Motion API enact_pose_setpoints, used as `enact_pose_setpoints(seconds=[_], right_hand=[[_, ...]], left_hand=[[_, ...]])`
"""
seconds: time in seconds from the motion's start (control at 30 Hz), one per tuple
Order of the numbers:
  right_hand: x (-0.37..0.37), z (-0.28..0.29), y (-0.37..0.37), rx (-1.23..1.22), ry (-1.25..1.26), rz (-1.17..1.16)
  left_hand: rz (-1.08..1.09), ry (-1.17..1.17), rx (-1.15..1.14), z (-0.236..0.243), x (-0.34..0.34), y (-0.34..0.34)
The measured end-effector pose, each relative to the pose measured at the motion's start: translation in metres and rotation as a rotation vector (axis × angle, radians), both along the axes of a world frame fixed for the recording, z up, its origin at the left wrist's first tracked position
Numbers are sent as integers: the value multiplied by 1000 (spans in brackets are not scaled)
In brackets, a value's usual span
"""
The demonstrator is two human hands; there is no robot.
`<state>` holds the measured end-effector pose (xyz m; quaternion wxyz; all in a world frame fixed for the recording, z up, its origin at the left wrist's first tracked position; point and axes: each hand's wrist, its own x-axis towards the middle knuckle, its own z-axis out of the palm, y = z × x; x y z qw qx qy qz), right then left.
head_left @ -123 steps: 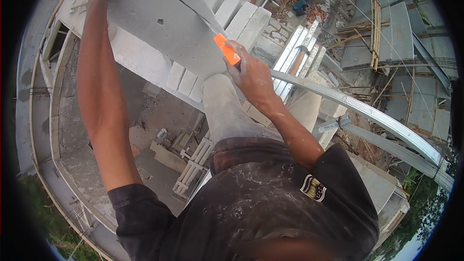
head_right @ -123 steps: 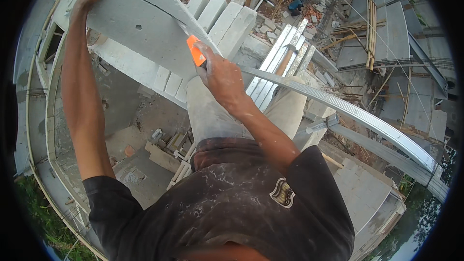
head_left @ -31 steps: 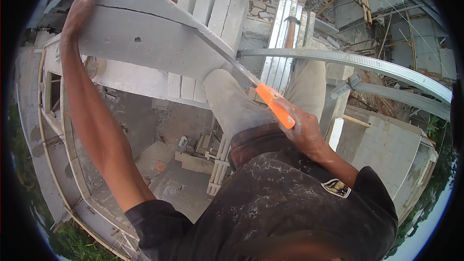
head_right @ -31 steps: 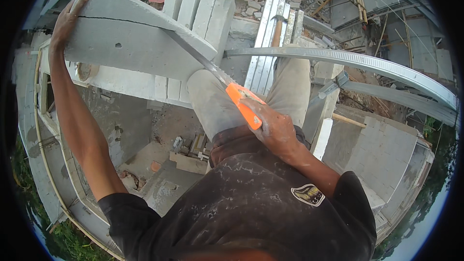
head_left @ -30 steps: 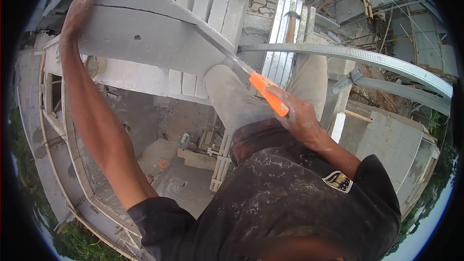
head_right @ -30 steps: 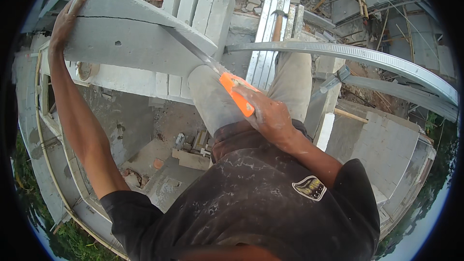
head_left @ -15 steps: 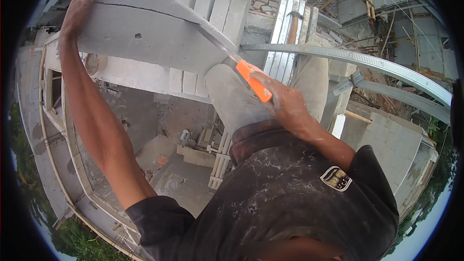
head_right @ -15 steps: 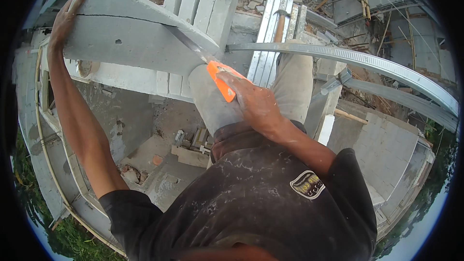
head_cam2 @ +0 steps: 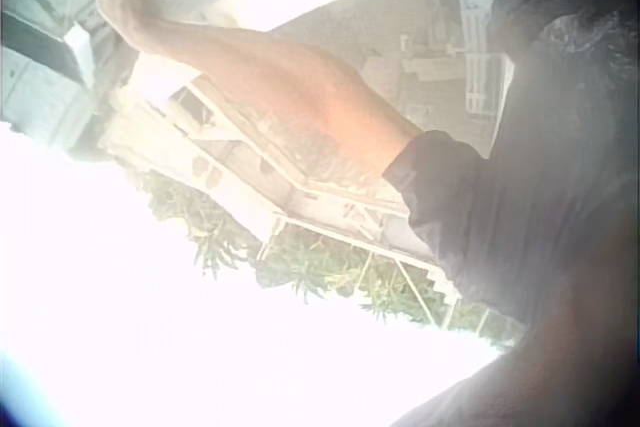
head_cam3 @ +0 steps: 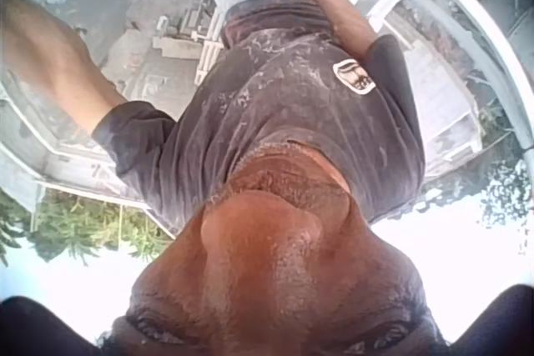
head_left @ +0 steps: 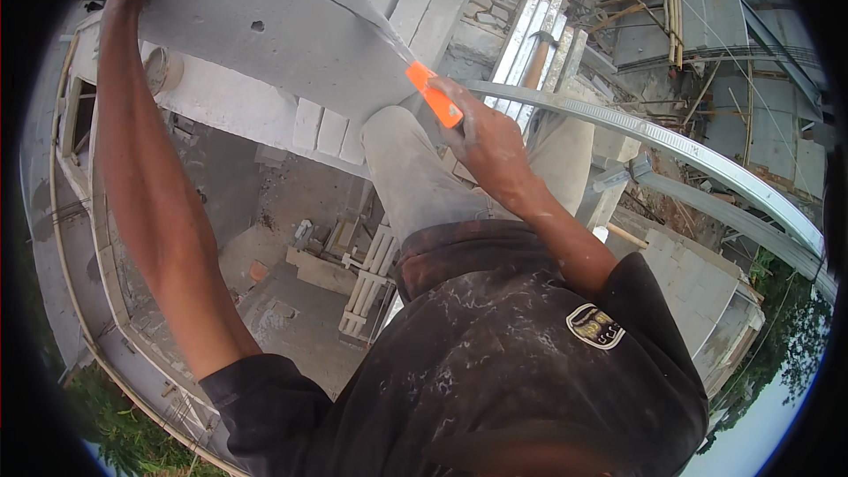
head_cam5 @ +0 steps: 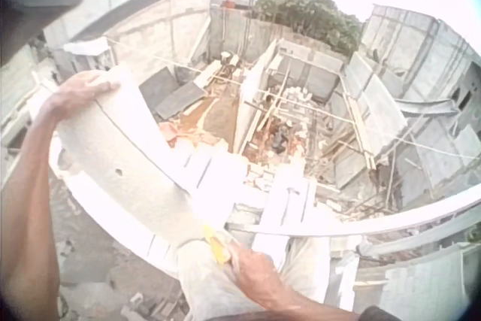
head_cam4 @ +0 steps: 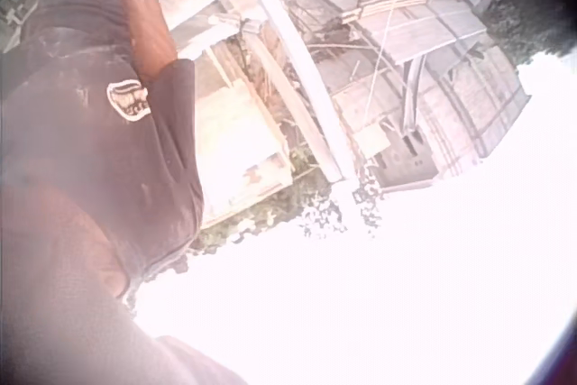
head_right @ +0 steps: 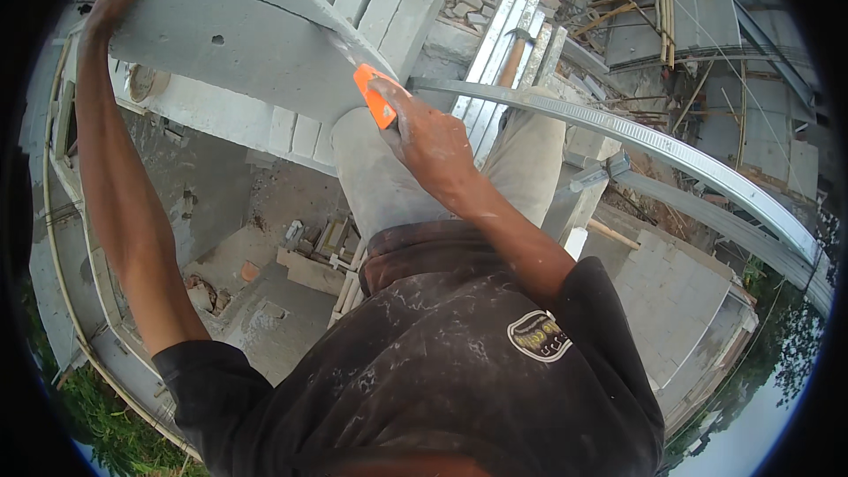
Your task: The person cuts a concrete block with a handsaw, carries the cut piece along a beam, applies mortar onto a wall using a trowel, and places the block onto the wall.
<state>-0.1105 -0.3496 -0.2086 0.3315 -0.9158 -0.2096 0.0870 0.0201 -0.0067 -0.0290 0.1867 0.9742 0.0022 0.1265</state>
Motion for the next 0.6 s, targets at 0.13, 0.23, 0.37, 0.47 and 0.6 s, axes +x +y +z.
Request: enact_pose_setpoints(seconds=[0.13,0.23,0.37,0.47,0.6], right_hand=[[-2,-1,12,-66,10,9],[-74,-1,-51,99,-13,-79],[-82,29,-59,111,18,-80],[3,9,2,-86,133,-26],[-14,5,7,-16,61,-43]], left_hand=[[64,147,-124,-1,-7,10],[173,131,64,-11,2,27],[108,160,-90,18,-17,-7],[106,102,-81,3,-9,-7],[146,252,-299,-13,14,22]])
